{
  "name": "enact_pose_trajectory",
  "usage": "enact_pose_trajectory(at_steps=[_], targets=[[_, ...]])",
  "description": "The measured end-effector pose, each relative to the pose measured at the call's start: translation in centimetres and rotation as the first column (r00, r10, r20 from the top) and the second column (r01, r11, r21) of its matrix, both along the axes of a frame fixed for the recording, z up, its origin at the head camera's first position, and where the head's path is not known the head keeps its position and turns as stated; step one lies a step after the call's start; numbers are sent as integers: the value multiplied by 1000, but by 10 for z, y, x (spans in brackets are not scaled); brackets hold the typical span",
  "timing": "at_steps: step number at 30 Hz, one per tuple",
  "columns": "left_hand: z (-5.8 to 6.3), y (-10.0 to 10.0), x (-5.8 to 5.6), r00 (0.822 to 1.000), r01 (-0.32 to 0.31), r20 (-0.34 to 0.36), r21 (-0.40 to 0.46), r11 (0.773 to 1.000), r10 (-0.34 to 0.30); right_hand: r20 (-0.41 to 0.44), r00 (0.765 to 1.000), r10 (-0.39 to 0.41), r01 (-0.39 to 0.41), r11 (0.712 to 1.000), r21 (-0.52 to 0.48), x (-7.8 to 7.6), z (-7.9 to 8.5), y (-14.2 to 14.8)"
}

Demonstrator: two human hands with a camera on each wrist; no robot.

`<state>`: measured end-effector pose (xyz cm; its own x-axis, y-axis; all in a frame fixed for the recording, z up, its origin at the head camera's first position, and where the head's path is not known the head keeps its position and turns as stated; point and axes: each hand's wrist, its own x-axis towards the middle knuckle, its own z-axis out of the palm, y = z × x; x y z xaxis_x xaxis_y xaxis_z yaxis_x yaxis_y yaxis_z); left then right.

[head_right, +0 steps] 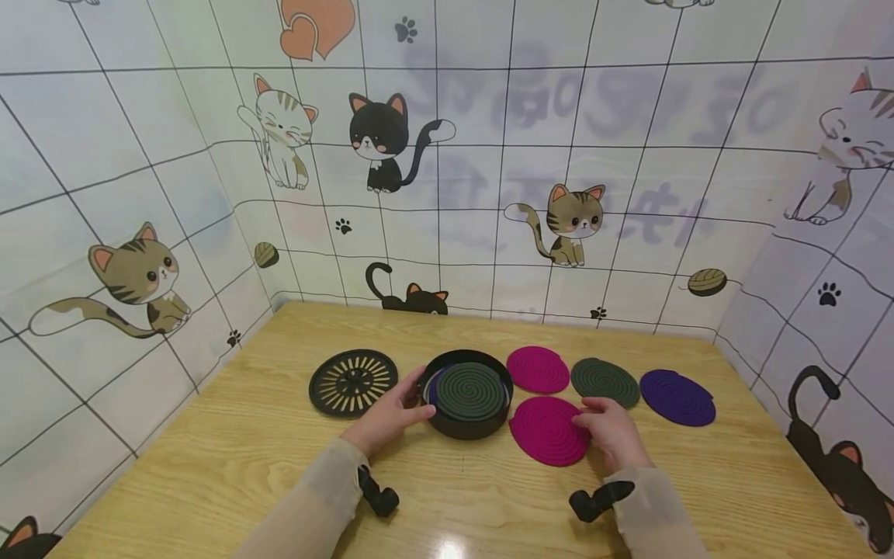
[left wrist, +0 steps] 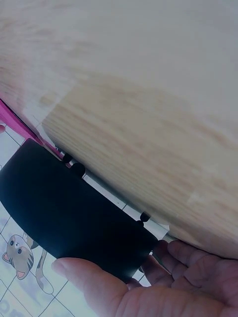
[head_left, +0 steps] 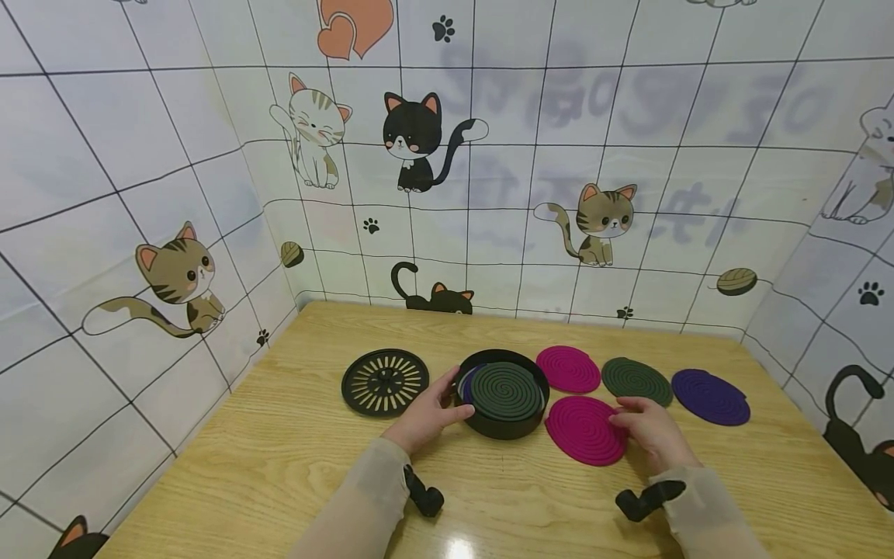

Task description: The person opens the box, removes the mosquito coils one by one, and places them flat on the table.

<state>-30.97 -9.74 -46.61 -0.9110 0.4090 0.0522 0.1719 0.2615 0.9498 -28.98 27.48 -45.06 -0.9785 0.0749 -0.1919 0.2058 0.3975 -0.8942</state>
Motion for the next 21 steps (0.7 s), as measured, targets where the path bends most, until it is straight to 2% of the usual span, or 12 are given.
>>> enact_pose_trajectory(at_steps=[4,6,15,21], targets=[[-16,0,-10,1000,-21,-6,-12,1000,21,-9,1000,2,-2,1000,-4,-1,-1,-1],[-19,-1,-12,1000,-29,-8,-17,999,29,-14,1000,6,-6,1000,-2,-1,-1,-1],[-20,0,-14,999,-34,-12,-37,999,34,-46,999,1,0,1000,26,0,-2,1],[-21,-1,-13,999,-37,-19,-45,998,36,-50,999,-19,18,1000,-4,-1,2,3]])
